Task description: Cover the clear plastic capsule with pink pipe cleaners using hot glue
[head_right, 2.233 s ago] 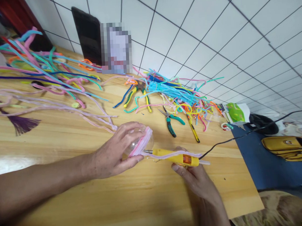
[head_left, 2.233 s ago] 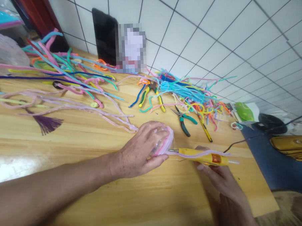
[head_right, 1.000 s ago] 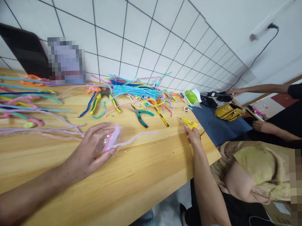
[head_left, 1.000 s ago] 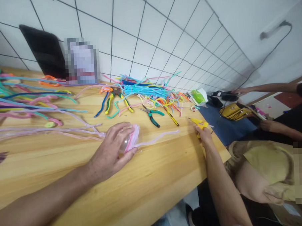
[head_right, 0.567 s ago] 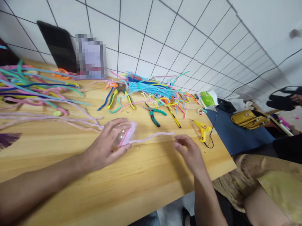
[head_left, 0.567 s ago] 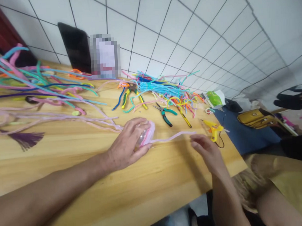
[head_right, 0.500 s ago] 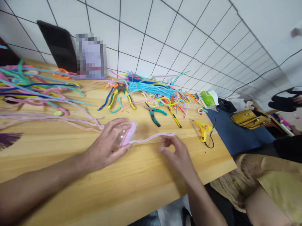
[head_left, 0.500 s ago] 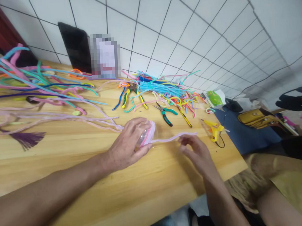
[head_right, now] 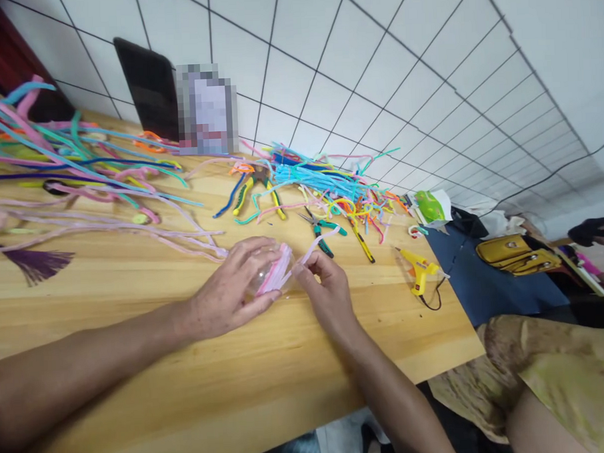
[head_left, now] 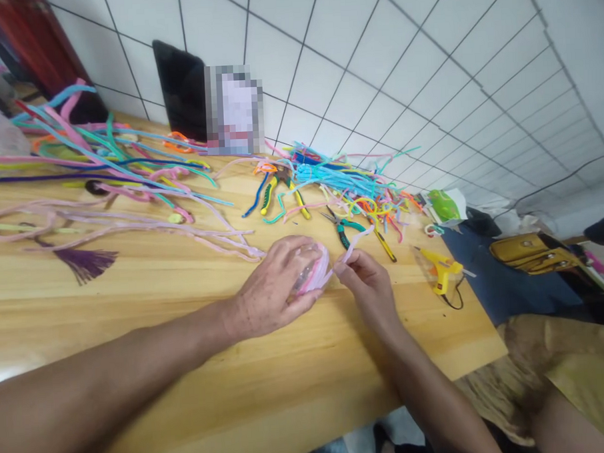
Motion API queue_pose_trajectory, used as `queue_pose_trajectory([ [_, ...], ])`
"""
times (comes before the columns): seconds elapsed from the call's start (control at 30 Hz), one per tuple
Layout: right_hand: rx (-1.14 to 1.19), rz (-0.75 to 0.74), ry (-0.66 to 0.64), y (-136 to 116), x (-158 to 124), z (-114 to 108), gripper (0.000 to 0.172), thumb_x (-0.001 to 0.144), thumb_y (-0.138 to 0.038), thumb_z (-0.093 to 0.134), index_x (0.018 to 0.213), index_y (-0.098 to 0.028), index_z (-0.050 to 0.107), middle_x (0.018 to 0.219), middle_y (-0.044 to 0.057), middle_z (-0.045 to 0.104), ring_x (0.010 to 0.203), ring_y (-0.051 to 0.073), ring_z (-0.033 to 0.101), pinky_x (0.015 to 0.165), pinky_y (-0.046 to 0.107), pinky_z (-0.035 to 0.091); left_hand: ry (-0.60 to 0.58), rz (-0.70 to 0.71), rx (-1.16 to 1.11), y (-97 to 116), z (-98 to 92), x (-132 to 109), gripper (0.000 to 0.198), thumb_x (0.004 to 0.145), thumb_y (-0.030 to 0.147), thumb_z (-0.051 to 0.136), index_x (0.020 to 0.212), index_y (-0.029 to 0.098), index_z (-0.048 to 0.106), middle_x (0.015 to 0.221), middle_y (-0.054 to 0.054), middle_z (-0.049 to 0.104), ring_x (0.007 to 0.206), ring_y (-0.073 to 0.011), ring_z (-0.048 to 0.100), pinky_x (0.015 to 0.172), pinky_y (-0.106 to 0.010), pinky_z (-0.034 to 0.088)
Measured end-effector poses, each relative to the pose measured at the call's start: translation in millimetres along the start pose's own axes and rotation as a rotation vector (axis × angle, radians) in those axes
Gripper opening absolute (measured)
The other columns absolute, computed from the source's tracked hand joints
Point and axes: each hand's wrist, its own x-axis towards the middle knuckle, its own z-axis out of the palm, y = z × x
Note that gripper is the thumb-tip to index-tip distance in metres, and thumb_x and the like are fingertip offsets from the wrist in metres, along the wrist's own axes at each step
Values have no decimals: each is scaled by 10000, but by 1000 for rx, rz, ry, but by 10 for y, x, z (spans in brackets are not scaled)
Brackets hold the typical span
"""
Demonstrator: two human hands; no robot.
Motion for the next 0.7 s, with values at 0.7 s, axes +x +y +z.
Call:
queue_pose_trajectory([
  [0.7,205,104,-102,60,168,66,366,781,-549,913,818,-269,680,747,-32,627,709,172,554,724,320,498,-21,-10,18,13,-36,9,637,1018,252,668,1589,270,386,1518,-178,523,1459,-344,519,1208,-577,505],
])
